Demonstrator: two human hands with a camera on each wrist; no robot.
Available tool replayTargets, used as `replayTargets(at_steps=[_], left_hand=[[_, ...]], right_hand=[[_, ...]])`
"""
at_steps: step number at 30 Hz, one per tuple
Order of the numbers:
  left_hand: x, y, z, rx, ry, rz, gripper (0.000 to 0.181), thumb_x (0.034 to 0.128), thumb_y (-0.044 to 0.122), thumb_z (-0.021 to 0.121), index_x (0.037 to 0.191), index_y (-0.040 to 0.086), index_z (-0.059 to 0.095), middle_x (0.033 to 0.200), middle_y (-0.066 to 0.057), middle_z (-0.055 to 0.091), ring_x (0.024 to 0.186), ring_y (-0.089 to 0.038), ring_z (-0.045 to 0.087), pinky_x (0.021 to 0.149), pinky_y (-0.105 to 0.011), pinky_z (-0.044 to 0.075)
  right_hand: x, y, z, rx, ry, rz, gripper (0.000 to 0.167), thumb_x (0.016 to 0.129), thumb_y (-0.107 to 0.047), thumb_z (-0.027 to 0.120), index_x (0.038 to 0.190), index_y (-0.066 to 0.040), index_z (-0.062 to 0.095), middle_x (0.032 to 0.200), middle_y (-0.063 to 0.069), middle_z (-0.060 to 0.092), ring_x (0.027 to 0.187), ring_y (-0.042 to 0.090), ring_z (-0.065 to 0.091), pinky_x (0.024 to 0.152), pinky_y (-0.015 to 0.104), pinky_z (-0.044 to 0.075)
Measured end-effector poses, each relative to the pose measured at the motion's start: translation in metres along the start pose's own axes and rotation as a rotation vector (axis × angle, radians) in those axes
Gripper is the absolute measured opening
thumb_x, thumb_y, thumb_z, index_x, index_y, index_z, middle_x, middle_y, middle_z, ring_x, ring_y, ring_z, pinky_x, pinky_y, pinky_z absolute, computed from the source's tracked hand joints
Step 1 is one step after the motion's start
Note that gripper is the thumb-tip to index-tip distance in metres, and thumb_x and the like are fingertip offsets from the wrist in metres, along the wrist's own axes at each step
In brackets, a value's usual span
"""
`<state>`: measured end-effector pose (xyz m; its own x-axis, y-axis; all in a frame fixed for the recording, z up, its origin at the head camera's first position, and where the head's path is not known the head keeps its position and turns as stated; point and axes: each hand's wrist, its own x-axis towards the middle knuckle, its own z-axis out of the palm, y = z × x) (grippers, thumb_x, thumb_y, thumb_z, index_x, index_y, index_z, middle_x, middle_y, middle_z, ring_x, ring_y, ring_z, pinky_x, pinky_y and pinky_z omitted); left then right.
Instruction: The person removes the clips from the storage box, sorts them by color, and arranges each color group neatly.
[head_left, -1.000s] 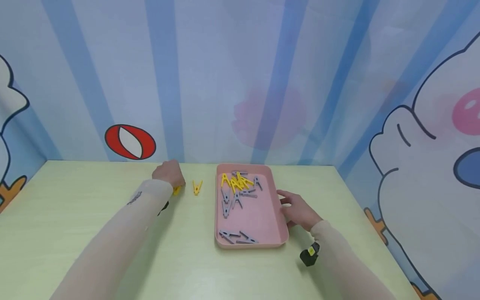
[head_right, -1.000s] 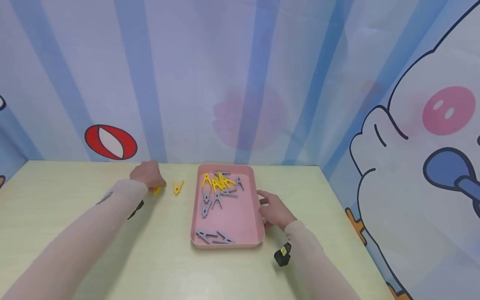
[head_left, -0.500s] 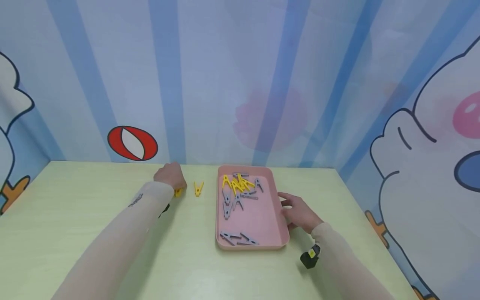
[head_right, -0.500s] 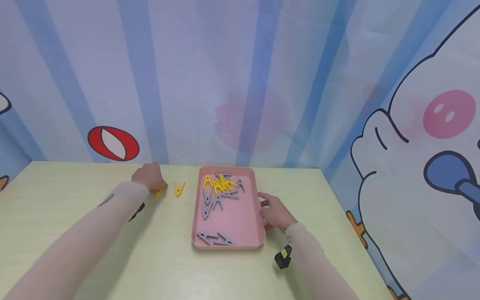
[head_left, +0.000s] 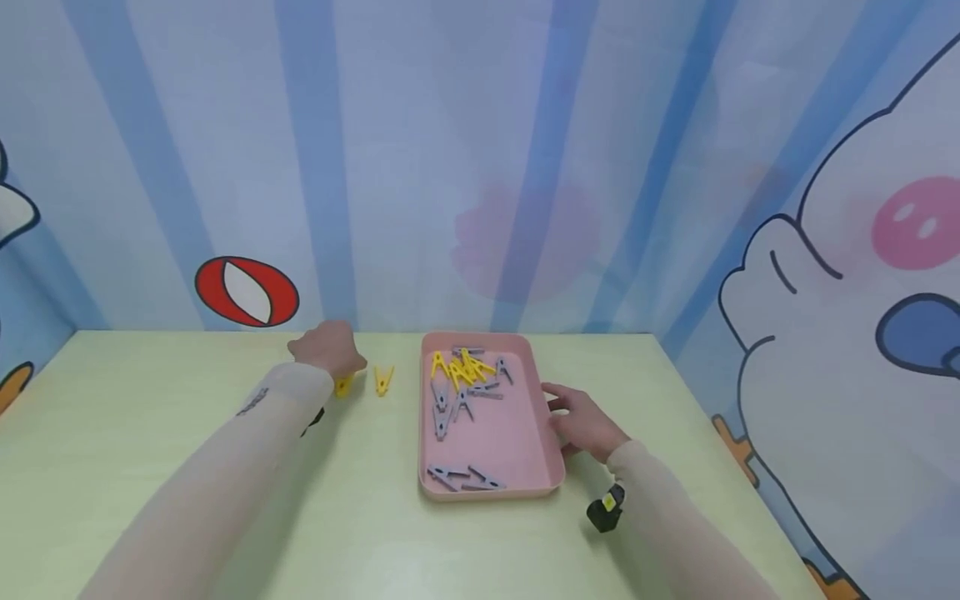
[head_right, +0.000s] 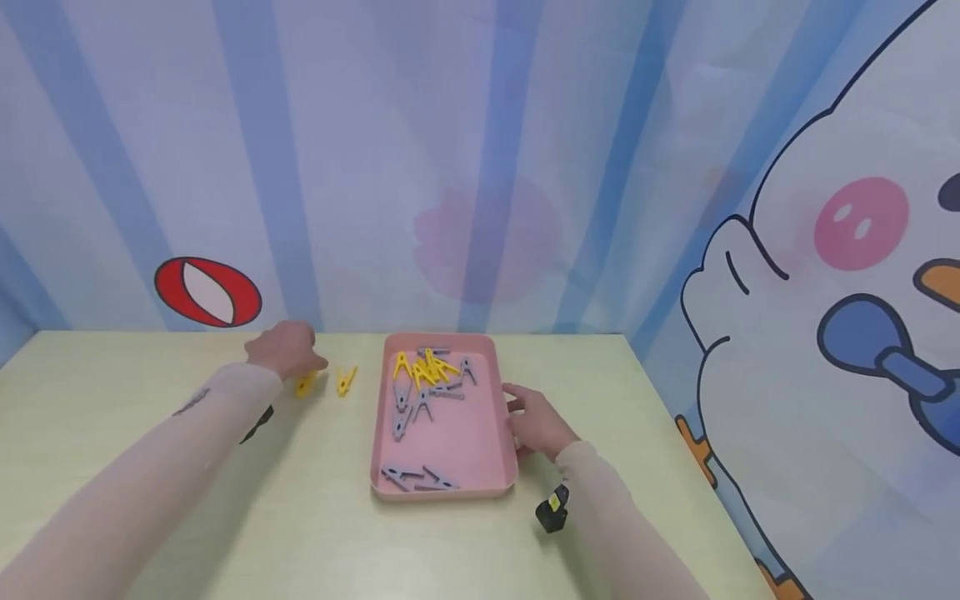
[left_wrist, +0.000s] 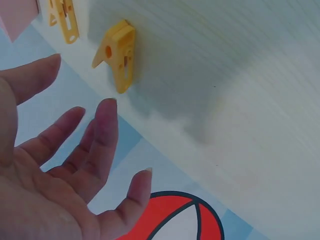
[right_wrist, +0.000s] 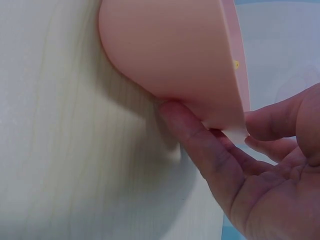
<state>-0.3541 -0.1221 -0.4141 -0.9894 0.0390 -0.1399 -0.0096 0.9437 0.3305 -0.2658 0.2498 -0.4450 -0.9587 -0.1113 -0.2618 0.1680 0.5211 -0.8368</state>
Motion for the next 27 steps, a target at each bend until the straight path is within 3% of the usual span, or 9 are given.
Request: replayTargets(at_steps=[8, 12, 19, 22, 27], left_hand=[[0.008, 0.013, 0.001, -0.005, 0.099, 0.216, 0.033, 0.0864, 0.019, 0.064, 0.113, -0.001, 0.065, 0.113, -0.017, 0.066, 0.103, -0.038, 0.059, 0.093, -0.079, 0.028], [0.01, 0.027, 0.007, 0.035, 0.132, 0.35, 0.034, 0.0874, 0.017, 0.067, 0.117, 0.002, 0.067, 0.116, -0.015, 0.066, 0.107, -0.036, 0.06, 0.092, -0.076, 0.033], [0.001, 0.059, 0.012, 0.144, 0.162, 0.577, 0.026, 0.0907, 0.015, 0.07, 0.116, 0.009, 0.07, 0.108, -0.008, 0.067, 0.097, -0.027, 0.064, 0.087, -0.062, 0.042], [-0.001, 0.07, 0.012, 0.161, 0.143, 0.631, 0.024, 0.0905, 0.014, 0.071, 0.114, 0.01, 0.071, 0.106, -0.007, 0.067, 0.097, -0.026, 0.063, 0.088, -0.06, 0.041], [-0.002, 0.082, 0.014, 0.196, 0.077, 0.654, 0.024, 0.0906, 0.016, 0.072, 0.114, 0.012, 0.071, 0.108, -0.004, 0.066, 0.1, -0.024, 0.063, 0.095, -0.061, 0.037]], right_hand=[[0.002, -0.001, -0.002, 0.019, 0.01, -0.015, 0.061, 0.095, 0.001, 0.052, 0.153, -0.009, 0.036, 0.137, 0.023, 0.051, 0.094, 0.027, 0.068, 0.061, 0.043, 0.057], [0.001, -0.001, -0.001, 0.019, 0.008, -0.014, 0.061, 0.094, 0.001, 0.053, 0.153, -0.009, 0.037, 0.136, 0.023, 0.052, 0.092, 0.026, 0.068, 0.061, 0.043, 0.057], [-0.002, 0.001, -0.001, 0.025, 0.022, -0.012, 0.061, 0.094, 0.001, 0.054, 0.152, -0.008, 0.038, 0.135, 0.023, 0.052, 0.092, 0.026, 0.068, 0.06, 0.044, 0.057], [-0.001, 0.001, -0.001, 0.036, 0.015, -0.021, 0.061, 0.094, 0.001, 0.054, 0.152, -0.008, 0.038, 0.135, 0.023, 0.052, 0.09, 0.026, 0.068, 0.059, 0.044, 0.057], [0.002, -0.002, -0.001, 0.034, 0.001, -0.032, 0.061, 0.094, 0.003, 0.053, 0.152, -0.007, 0.038, 0.134, 0.023, 0.052, 0.088, 0.026, 0.068, 0.057, 0.044, 0.057]])
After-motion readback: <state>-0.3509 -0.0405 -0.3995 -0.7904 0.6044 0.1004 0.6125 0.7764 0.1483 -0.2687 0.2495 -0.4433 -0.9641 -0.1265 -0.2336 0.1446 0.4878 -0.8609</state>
